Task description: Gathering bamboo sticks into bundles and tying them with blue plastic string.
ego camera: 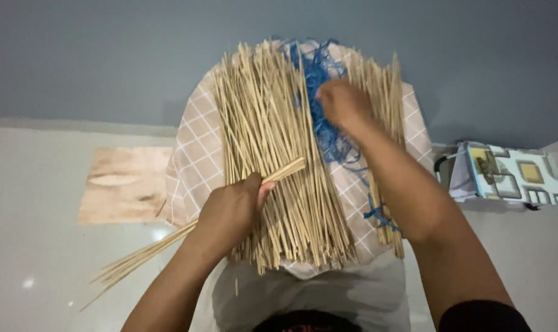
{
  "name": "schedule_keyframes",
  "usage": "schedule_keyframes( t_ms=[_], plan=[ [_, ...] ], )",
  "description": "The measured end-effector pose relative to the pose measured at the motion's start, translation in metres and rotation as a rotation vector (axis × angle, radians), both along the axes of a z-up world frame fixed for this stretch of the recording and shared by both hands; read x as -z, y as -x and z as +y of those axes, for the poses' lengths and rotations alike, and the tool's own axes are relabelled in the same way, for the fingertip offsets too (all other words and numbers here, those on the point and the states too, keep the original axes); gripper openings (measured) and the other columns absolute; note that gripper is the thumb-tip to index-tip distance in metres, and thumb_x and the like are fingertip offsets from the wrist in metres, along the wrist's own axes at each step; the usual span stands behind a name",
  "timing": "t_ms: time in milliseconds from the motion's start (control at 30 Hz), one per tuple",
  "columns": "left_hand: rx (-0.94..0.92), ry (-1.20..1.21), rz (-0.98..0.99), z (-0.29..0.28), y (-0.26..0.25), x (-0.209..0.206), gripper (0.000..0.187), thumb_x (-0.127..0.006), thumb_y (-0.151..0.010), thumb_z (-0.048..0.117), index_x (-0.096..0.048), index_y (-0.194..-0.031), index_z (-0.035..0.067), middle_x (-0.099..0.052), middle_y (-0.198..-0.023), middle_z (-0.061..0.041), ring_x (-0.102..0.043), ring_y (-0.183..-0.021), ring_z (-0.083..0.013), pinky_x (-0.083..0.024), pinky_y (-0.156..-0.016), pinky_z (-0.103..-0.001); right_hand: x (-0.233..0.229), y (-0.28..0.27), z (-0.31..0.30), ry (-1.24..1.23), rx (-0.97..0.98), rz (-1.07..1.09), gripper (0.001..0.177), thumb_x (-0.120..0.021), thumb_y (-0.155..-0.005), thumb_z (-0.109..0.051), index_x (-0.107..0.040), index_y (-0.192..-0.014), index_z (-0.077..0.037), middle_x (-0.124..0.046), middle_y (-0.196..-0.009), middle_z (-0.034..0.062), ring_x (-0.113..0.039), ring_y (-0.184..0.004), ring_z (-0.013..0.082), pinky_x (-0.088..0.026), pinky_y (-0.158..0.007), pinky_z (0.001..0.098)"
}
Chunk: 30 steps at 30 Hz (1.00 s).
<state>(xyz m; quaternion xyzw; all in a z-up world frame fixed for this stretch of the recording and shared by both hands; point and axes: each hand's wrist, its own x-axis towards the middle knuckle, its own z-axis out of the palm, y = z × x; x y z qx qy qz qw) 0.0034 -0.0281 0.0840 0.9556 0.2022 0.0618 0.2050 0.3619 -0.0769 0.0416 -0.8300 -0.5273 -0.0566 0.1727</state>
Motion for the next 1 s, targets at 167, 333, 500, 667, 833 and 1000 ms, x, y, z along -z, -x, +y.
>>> schedule_keyframes(
  t_ms=[167,333,500,667,833,1000],
  plan=[
    [0.028,0.072,-0.183,-0.01,-0.001,-0.017,0.04,-0.044,-0.107,0.04,-0.061,-0.097,0.005,-0.067,-0.064,-0.015,-0.065,-0.05,-0.0363,-0.053,-0.051,-0.048,-0.054,0.016,-0.013,-0.514,-0.095,0.335,0.015,-0.063,-0.104,-0.008,-0.077,-0.11,-0.007,-0.07,-0.096,0.0069,-0.065,-0.083,0.0166,-0.057,-0.078,0.0308],
    [0.231,0.231,-0.048,-0.034,-0.02,-0.055,0.04,-0.033,-0.108,0.04,-0.06,-0.097,0.013,-0.062,-0.059,-0.003,-0.058,-0.042,-0.0183,-0.055,-0.043,-0.033,-0.095,0.059,-0.062,-0.762,-0.276,0.726,0.017,-0.058,-0.111,-0.003,-0.068,-0.124,0.002,-0.059,-0.083,0.0034,-0.056,-0.062,0.0105,-0.052,-0.057,0.0219],
    [0.226,0.324,-0.097,-0.049,-0.039,-0.095,0.057,-0.031,-0.105,0.037,-0.037,-0.147,-0.002,-0.056,-0.048,-0.001,-0.066,-0.039,-0.0193,-0.059,-0.032,-0.028,-0.07,0.095,-0.107,-0.558,-0.631,0.619,0.026,-0.071,-0.093,-0.003,-0.07,-0.119,-0.005,-0.054,-0.065,-0.0062,-0.039,-0.05,0.0019,-0.031,-0.041,0.0192],
    [0.165,0.343,-0.16,-0.063,-0.04,-0.09,0.069,-0.034,-0.104,0.04,-0.013,-0.164,0.013,-0.054,-0.051,-0.004,-0.06,-0.04,-0.0208,-0.045,-0.038,-0.038,-0.067,0.135,-0.137,-0.508,-0.385,0.57,0.023,-0.063,-0.087,0.007,-0.075,-0.105,-0.003,-0.073,-0.081,0.0076,-0.057,-0.061,0.0126,-0.045,-0.054,0.0253],
    [0.207,0.382,-0.34,-0.071,-0.045,-0.079,0.055,-0.033,-0.105,0.039,-0.041,-0.154,0.016,-0.08,-0.084,-0.016,-0.056,-0.036,-0.0126,-0.048,-0.034,-0.033,-0.062,0.15,-0.163,-0.476,-0.374,0.444,0.007,-0.071,-0.088,0.003,-0.075,-0.093,0.003,-0.075,-0.08,0.0107,-0.063,-0.059,0.0151,-0.048,-0.053,0.0261],
    [0.255,0.417,-0.493,-0.075,-0.056,-0.066,0.039,-0.049,-0.103,0.025,-0.058,-0.139,0.015,-0.062,-0.142,-0.021,-0.055,-0.037,-0.0101,-0.044,-0.031,-0.025,-0.076,0.166,-0.192,-0.441,-0.344,0.427,0.02,-0.062,-0.093,-0.002,-0.073,-0.109,0.005,-0.076,-0.083,0.0103,-0.059,-0.053,0.0146,-0.044,-0.049,0.0273]
  ],
)
